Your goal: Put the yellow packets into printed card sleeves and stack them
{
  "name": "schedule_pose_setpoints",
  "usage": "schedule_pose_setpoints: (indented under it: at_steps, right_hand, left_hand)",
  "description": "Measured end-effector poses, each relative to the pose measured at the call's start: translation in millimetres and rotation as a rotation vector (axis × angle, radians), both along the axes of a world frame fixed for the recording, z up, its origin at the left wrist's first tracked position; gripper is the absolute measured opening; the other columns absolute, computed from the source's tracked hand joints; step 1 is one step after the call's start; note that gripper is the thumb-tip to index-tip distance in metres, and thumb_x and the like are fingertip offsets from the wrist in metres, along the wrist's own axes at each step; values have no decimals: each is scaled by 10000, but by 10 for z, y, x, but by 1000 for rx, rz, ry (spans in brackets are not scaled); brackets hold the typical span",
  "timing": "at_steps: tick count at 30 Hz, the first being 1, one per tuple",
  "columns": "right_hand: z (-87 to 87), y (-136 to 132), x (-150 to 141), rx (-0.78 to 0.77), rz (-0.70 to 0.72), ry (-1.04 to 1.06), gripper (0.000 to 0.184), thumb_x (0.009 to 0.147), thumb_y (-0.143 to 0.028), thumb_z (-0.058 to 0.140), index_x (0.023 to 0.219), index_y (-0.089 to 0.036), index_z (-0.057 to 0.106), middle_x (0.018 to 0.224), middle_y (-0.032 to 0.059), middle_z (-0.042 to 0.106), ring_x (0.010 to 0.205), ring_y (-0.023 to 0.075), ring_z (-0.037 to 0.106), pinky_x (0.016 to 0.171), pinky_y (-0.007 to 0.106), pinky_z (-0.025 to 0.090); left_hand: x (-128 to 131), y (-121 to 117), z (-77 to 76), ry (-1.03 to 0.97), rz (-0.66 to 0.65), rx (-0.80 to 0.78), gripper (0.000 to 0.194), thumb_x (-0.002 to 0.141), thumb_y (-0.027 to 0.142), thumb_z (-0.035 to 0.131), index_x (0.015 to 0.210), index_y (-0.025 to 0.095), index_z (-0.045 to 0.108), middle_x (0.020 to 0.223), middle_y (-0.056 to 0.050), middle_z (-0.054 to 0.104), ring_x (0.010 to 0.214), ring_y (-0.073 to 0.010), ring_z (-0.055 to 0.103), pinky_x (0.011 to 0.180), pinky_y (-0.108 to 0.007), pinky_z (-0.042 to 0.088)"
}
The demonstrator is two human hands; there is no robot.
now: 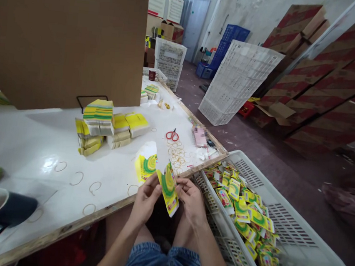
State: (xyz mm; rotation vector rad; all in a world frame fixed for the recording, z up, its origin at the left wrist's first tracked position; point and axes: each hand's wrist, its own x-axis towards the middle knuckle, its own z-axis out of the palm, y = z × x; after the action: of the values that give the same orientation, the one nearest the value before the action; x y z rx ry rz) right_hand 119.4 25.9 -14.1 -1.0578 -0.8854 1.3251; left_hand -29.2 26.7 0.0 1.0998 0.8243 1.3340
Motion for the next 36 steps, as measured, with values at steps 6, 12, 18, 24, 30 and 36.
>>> schedule_pose_setpoints:
  at_steps: [6, 12, 18, 24, 30, 36]
  right_hand:
    - [-5, -323, 152, -10, -1, 12, 319, 705, -443, 784, 885, -210, 661, 796, 35, 714, 751, 195, 662, 737, 316, 525]
    - [45, -432, 249, -4, -20, -45, 363, 690, -467, 790, 925, -207, 694, 882, 61, 731, 845, 229, 679, 802, 356, 536]
    - [15, -501, 261, -40, -40, -135, 280, 750, -431, 750, 834, -175, 672, 751, 36, 700, 688, 191, 653, 684, 325, 545]
    - [6, -517, 285, 40, -215, -339, 257, 779, -402, 717, 865, -193, 595, 764, 27, 673, 678, 180, 644, 640, 289, 542]
    - [212, -530, 427, 148, -35, -327, 574, 823, -346, 674, 1338, -262, 435, 1137, 86, 654, 945, 211, 667, 823, 342, 550]
    - [308, -530, 593, 151, 107, -475, 271, 885, -443, 578, 926, -192, 672, 725, 13, 635, 587, 142, 566, 528, 235, 442]
  left_hand:
    - [187, -88, -23, -196, -363, -39, 568, 763, 481, 705, 1248, 196, 622, 1249, -155, 658, 1206, -334, 572, 999, -439, 464]
    - [262, -137, -30, -213, -325, -68, 486, 739, 416, 746, 1144, 157, 674, 1124, -150, 715, 1086, -320, 642, 892, -399, 524]
    - [332, -138, -67, -143, -216, -165, 354, 802, 412, 674, 1045, 153, 666, 980, -96, 747, 942, -260, 693, 818, -368, 550]
    - [382, -155, -53, 43, -119, -120, 593, 796, 296, 680, 1310, 192, 402, 1067, -98, 699, 979, -225, 680, 880, -369, 528]
    - [281, -178, 11, 68, -357, -65, 664, 831, 266, 636, 1413, 243, 317, 1052, -91, 680, 953, -221, 669, 856, -366, 519]
    - [224, -208, 100, -29, -553, -171, 428, 731, 235, 752, 1099, 210, 534, 913, -51, 686, 801, -183, 663, 705, -273, 513]
